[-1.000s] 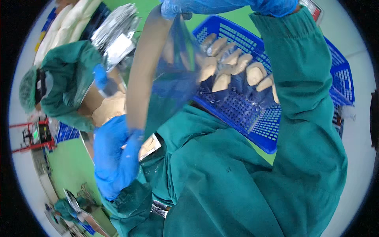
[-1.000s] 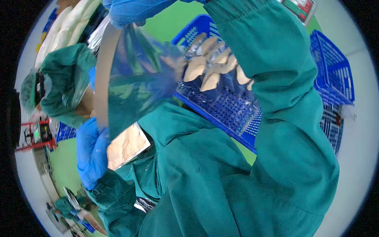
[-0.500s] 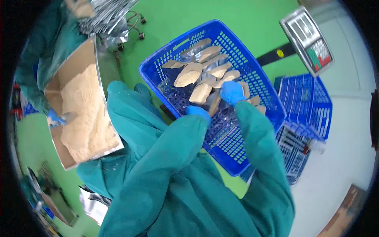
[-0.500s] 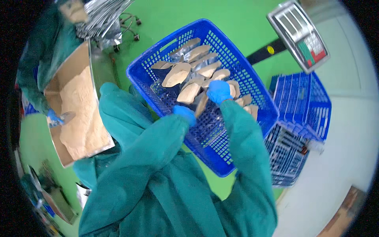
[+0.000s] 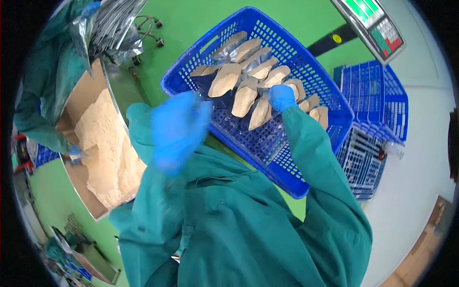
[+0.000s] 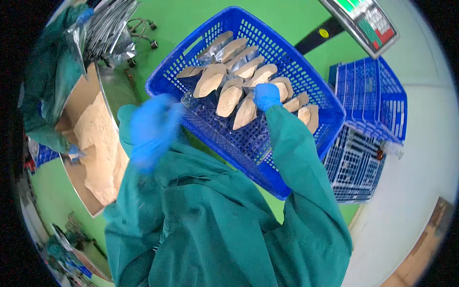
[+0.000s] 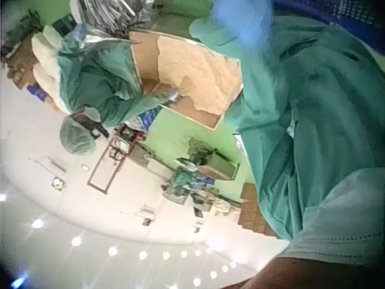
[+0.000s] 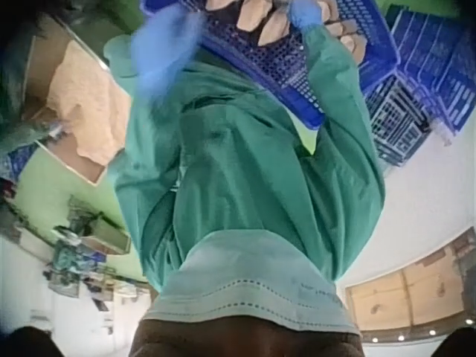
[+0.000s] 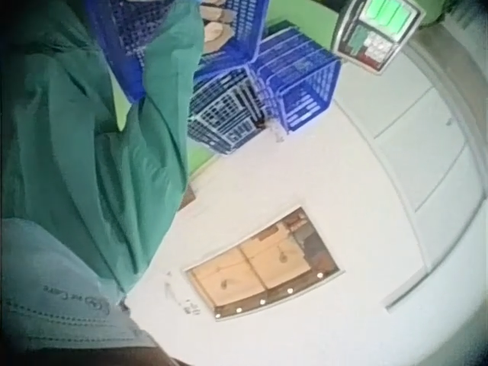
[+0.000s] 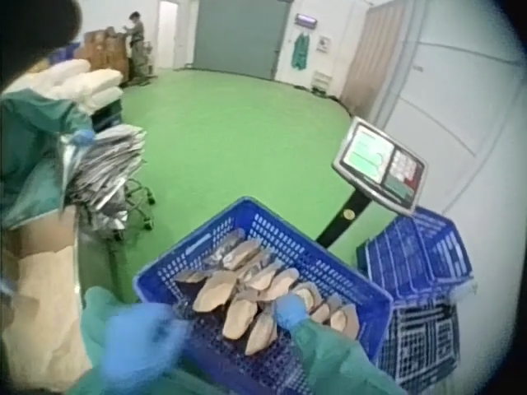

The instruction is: The recorder is scooping a light tan powder from a large metal bin into silver foil bags using a hand scoop.

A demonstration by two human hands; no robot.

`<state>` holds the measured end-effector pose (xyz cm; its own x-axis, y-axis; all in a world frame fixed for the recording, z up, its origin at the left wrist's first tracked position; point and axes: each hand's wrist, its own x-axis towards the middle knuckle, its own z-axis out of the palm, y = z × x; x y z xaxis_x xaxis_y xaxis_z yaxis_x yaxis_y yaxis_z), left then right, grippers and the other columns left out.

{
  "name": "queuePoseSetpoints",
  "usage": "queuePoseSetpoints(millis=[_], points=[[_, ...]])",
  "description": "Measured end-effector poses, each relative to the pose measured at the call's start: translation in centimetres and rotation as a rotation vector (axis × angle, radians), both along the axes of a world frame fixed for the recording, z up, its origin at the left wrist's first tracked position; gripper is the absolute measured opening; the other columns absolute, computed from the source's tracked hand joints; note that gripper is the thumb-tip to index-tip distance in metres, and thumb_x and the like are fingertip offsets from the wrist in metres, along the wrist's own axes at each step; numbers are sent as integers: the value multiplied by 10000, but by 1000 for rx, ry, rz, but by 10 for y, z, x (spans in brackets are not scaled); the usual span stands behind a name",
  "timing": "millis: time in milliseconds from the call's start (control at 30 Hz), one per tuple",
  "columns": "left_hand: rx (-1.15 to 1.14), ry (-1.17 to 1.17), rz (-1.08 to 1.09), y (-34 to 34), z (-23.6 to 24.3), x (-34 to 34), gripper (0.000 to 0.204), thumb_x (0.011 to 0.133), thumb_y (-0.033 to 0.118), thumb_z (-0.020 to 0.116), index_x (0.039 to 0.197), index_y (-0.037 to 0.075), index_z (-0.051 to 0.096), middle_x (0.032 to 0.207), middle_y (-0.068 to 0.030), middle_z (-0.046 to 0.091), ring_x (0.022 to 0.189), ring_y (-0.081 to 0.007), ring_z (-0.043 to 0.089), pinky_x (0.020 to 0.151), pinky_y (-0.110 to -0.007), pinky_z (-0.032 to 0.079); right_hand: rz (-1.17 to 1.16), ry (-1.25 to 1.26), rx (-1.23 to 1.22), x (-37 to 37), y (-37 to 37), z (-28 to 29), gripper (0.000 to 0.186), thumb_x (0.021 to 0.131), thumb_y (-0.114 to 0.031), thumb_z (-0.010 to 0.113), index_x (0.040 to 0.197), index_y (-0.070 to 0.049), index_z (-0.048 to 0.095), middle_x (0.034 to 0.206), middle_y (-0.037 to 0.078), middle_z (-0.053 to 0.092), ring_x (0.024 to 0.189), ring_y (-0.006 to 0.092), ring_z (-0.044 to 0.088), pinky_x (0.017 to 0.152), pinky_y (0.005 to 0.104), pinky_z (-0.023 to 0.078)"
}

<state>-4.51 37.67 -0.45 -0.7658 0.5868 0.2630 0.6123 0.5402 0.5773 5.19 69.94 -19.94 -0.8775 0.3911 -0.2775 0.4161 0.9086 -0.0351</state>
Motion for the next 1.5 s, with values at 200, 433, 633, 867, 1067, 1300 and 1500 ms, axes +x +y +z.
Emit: queuePoseSetpoints(millis=[200, 433, 633, 867, 1067, 1300, 1500], points=[[5, -40, 637, -300, 22, 34, 286, 928, 178, 542, 1101, -49, 545, 1044, -122, 598, 984, -214, 534, 895, -333, 418, -59, 44, -56, -9, -9, 56, 356, 787, -389, 594, 818, -46, 685, 810, 187, 664, 767, 342, 649, 680, 455, 505], [-256, 42, 1300, -504, -81, 153, 363, 931, 232, 547, 1169, -42, 527, 1126, -189, 583, 985, -265, 556, 913, -323, 448, 148, 444, 156, -79, -111, 141, 295, 782, -258, 533, 932, -63, 697, 952, 238, 638, 928, 464, 566, 813, 542, 450], [-57, -25, 1221, -449, -74, 3, 357, 933, 227, 543, 1167, -41, 527, 1127, -190, 582, 983, -264, 557, 907, -326, 452, 577, 381, -557, -121, -264, 193, 339, 777, -326, 552, 862, -4, 610, 771, 209, 613, 740, 392, 604, 673, 478, 485], [141, 22, 1095, -439, -9, -104, 349, 934, 222, 538, 1165, -39, 527, 1128, -191, 581, 981, -263, 558, 901, -330, 456, 975, 506, -682, -109, -395, 186, 394, 788, -376, 586, 964, -24, 606, 901, 178, 627, 857, 357, 599, 766, 464, 470], [193, -17, 1142, -456, -21, -86, 342, 936, 217, 534, 1164, -38, 527, 1128, -191, 580, 979, -262, 558, 895, -333, 460, 1048, 353, -696, -109, -414, 186, 364, 764, -383, 597, 879, -37, 600, 888, 165, 614, 856, 353, 588, 746, 468, 460], [156, -117, 1303, -476, -70, 16, 334, 937, 211, 530, 1162, -36, 527, 1129, -192, 578, 977, -260, 559, 888, -337, 464, 1095, 313, -656, -104, -432, 179, 367, 793, -371, 590, 941, -35, 585, 914, 159, 601, 886, 347, 574, 762, 461, 447], [175, -164, 1499, -512, -110, 145, 327, 938, 206, 526, 1160, -35, 527, 1130, -193, 577, 975, -259, 560, 883, -340, 467, 1085, 206, -652, -95, -443, 181, 389, 791, -380, 584, 968, -34, 601, 947, 176, 614, 916, 357, 580, 802, 462, 451]])
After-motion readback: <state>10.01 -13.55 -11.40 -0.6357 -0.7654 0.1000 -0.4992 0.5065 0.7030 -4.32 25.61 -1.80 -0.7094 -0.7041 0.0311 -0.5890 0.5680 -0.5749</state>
